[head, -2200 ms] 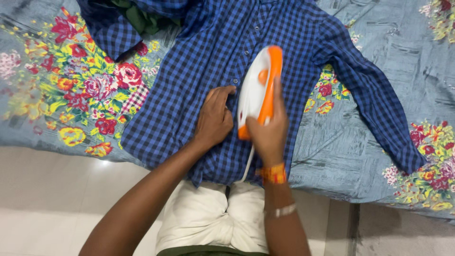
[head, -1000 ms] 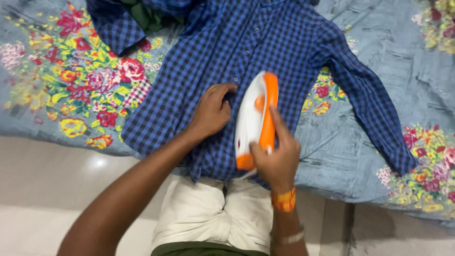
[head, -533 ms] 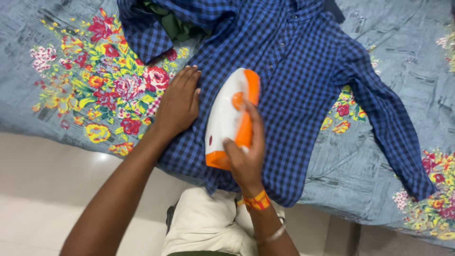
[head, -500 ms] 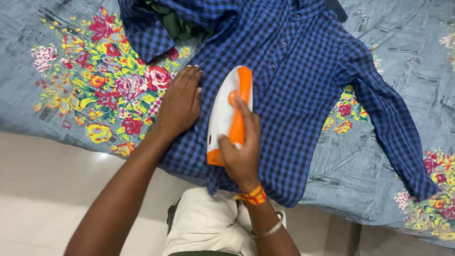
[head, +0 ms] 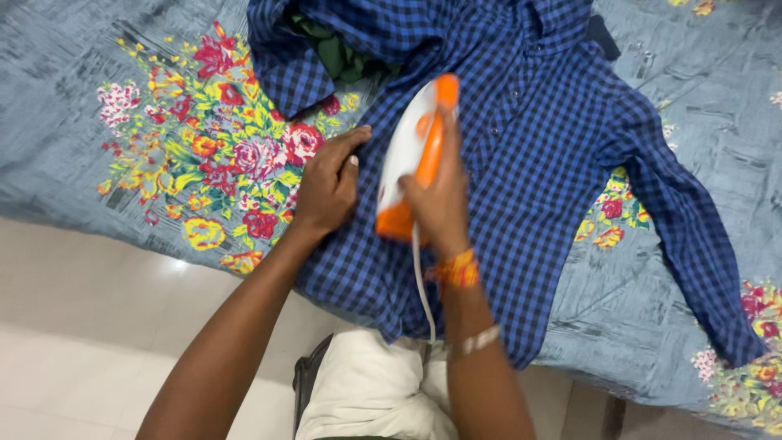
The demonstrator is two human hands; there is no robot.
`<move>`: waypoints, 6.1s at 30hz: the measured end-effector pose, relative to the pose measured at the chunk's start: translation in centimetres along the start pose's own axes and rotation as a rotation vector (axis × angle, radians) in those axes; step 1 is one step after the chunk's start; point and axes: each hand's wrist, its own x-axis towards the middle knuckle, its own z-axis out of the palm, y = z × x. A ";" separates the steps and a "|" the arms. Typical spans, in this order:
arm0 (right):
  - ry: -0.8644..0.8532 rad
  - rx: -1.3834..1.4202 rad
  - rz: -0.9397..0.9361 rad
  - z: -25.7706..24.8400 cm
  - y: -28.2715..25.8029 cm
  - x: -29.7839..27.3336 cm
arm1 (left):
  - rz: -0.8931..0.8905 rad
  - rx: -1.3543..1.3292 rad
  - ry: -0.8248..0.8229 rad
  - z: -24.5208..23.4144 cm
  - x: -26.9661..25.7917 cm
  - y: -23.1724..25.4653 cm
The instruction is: The person irons a blue checkered shirt laid out on a floral bedsheet. They smooth the fabric with one hand while moving an orange and white iron over the shirt's body and sleeves.
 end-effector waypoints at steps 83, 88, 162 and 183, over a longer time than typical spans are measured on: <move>0.106 -0.032 0.002 -2.0 1.8 0.3 | 0.158 0.537 -0.324 -0.9 -0.9 0.3; 0.101 0.062 0.058 -2.3 2.3 2.6 | 0.142 0.549 -0.306 -0.9 -0.8 1.2; 0.125 0.095 -0.071 -1.8 11.2 15.9 | -0.225 -0.070 0.183 12.1 15.7 -10.9; 0.168 -0.279 -0.018 -3.2 8.0 16.3 | -0.010 -0.026 0.195 11.2 14.4 -8.8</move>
